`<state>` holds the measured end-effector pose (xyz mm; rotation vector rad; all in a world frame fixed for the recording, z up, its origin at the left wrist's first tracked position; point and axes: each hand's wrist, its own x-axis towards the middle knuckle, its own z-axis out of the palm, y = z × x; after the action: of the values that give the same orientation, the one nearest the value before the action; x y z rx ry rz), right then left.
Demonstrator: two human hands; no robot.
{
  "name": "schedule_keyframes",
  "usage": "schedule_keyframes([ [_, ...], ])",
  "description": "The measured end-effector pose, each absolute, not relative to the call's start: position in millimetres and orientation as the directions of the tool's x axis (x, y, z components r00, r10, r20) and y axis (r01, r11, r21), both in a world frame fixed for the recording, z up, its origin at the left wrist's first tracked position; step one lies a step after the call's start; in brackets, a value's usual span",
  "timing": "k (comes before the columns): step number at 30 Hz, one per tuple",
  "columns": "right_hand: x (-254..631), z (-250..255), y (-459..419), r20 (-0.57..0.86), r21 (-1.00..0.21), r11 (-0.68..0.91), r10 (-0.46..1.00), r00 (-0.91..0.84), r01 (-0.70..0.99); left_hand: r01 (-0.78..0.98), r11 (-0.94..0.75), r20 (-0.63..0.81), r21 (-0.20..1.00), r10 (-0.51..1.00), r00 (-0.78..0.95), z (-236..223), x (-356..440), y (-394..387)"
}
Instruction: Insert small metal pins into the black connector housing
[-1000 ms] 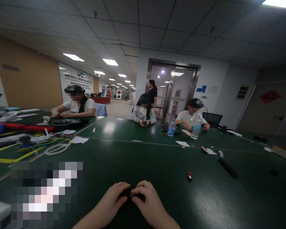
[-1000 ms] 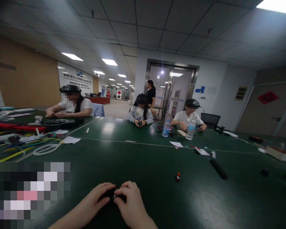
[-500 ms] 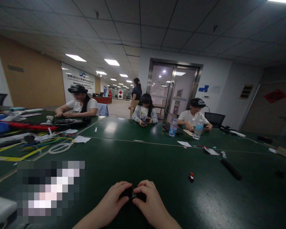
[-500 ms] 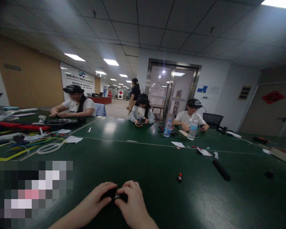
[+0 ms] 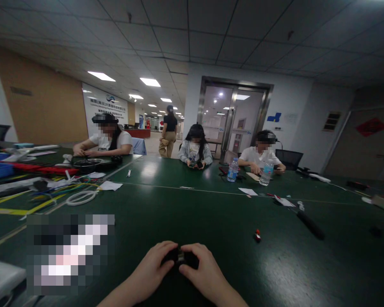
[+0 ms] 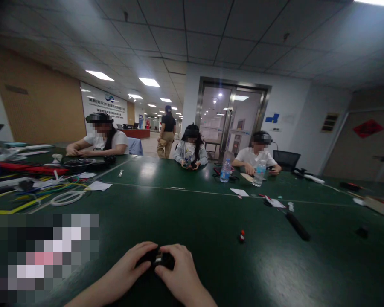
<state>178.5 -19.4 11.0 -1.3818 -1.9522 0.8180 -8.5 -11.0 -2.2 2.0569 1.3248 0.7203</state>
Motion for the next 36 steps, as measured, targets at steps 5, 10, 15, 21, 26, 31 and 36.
schedule_keyframes([
  [5, 180, 8, -18, 0.101, -0.784, 0.24, 0.959, -0.265, 0.572, 0.595, -0.359, 0.155, 0.719, 0.917, 0.367, -8, -11, -9],
  [10, 184, 7, -15, 0.054, -0.816, 0.197, 0.962, -0.268, 0.544, 0.592, -0.355, 0.143, 0.724, 0.916, 0.374, -3, -10, -11],
  [15, 186, 10, -15, 0.004, -0.832, 0.159, 0.96, -0.281, 0.531, 0.6, -0.342, 0.139, 0.723, 0.923, 0.358, -1, -9, -12],
  [21, 186, 13, -17, -0.005, -0.821, 0.15, 0.963, -0.269, 0.551, 0.59, -0.352, 0.161, 0.727, 0.922, 0.352, -8, -11, -10],
  [26, 186, 11, -17, 0.009, -0.818, 0.159, 0.965, -0.263, 0.553, 0.593, -0.346, 0.155, 0.727, 0.924, 0.35, -13, -13, -8],
  [31, 185, 11, -17, 0.015, -0.808, 0.168, 0.964, -0.265, 0.565, 0.589, -0.36, 0.169, 0.724, 0.92, 0.354, -14, -13, -7],
  [36, 185, 11, -17, 0.027, -0.794, 0.177, 0.966, -0.257, 0.582, 0.587, -0.357, 0.173, 0.727, 0.922, 0.347, -11, -12, -8],
])
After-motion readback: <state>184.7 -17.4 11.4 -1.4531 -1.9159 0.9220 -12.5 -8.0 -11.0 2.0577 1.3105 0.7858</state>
